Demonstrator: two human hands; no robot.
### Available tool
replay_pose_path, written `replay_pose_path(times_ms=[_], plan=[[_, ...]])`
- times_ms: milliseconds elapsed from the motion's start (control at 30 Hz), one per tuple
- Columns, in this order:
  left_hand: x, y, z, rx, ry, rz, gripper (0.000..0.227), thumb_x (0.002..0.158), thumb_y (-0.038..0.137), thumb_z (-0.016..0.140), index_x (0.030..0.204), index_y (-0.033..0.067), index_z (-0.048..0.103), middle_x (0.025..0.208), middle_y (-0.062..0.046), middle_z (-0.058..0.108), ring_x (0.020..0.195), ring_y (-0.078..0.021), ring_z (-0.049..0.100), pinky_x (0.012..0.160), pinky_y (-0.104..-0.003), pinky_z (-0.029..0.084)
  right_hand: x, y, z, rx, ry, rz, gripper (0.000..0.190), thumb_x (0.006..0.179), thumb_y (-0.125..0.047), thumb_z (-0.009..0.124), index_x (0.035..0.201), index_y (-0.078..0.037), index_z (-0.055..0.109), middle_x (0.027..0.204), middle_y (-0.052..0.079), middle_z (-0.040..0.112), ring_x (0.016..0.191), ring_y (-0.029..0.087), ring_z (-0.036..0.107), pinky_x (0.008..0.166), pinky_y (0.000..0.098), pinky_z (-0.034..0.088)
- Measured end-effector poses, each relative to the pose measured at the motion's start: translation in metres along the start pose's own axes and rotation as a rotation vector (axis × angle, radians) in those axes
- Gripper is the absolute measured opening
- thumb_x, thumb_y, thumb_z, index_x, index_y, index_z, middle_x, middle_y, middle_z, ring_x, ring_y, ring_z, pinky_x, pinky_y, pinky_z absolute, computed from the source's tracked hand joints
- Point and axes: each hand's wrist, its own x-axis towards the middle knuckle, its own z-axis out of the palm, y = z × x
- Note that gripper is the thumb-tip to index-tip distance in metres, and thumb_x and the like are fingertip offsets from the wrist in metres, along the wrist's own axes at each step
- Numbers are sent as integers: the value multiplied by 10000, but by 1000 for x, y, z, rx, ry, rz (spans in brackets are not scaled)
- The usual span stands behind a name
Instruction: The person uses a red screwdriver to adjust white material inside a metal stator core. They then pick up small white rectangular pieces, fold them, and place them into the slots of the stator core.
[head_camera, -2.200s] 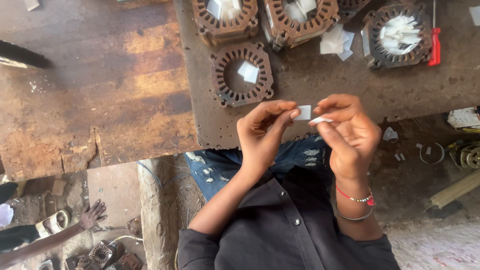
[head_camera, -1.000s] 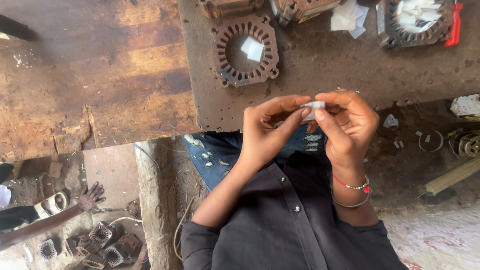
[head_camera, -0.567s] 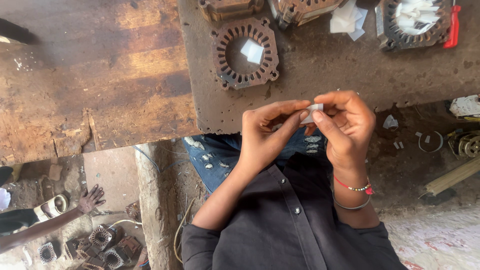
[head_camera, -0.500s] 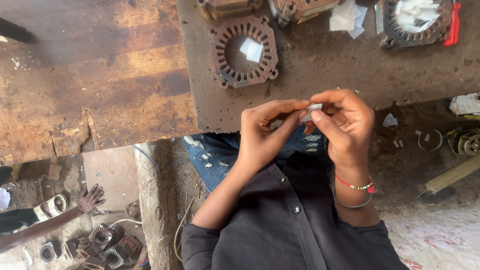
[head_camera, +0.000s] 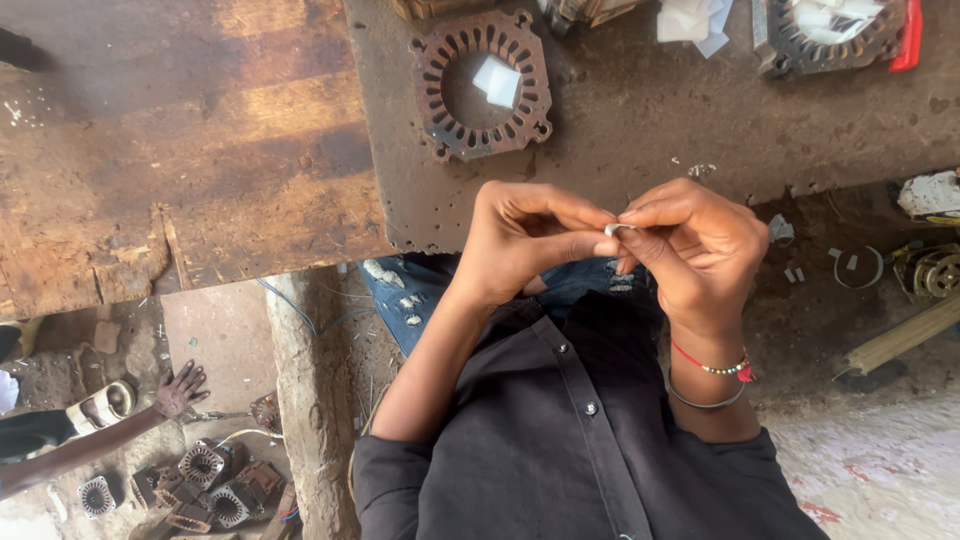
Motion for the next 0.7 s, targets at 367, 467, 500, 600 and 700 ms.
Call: replay_pose_path(times_ms=[367, 467, 500, 600, 700], plan=[[-2, -3, 6, 14, 181, -24, 114, 880, -42, 813, 989, -37, 778, 840, -104, 750, 716, -124, 694, 564, -219, 478, -1, 26, -20, 644, -74, 442, 247, 1007, -152, 731, 1099, 77, 711, 1018, 184, 702, 825, 239, 712, 700, 333, 622], [0, 3, 10, 65, 190, -23, 123, 851, -30, 820, 968, -20, 781, 837, -85, 746, 707, -115, 698, 536, -216, 483, 1, 31, -22, 703, -100, 441, 208, 1002, -123, 727, 1061, 76, 723, 1027, 185, 708, 800, 248, 712, 663, 329, 613], [1, 4, 11, 27, 165, 6, 127, 857, -26, 821, 978, -17, 783, 849, -85, 746, 716, -113, 692, 544, -216, 475, 4, 33, -24, 728, -140, 421, 201, 1012, -113, 724, 1062, 81, 729, 1031, 193, 708, 815, 249, 712, 675, 328, 609], [-2, 1, 12, 44, 179, 8, 120, 866, -9, 823, 980, -13, 787, 846, -72, 742, 720, -103, 688, 552, -209, 473, 2, 34, -23, 688, -151, 382, 157, 1009, -78, 725, 1045, 75, 732, 1033, 194, 709, 813, 236, 709, 690, 316, 601], [0, -1, 14, 108, 207, 0, 113, 870, 6, 823, 977, -9, 787, 839, -56, 735, 724, -92, 686, 563, -203, 486, 1, 28, -14, 555, -39, 300, 110, 1002, -57, 714, 1016, 52, 710, 988, 169, 707, 811, 207, 706, 674, 294, 589]])
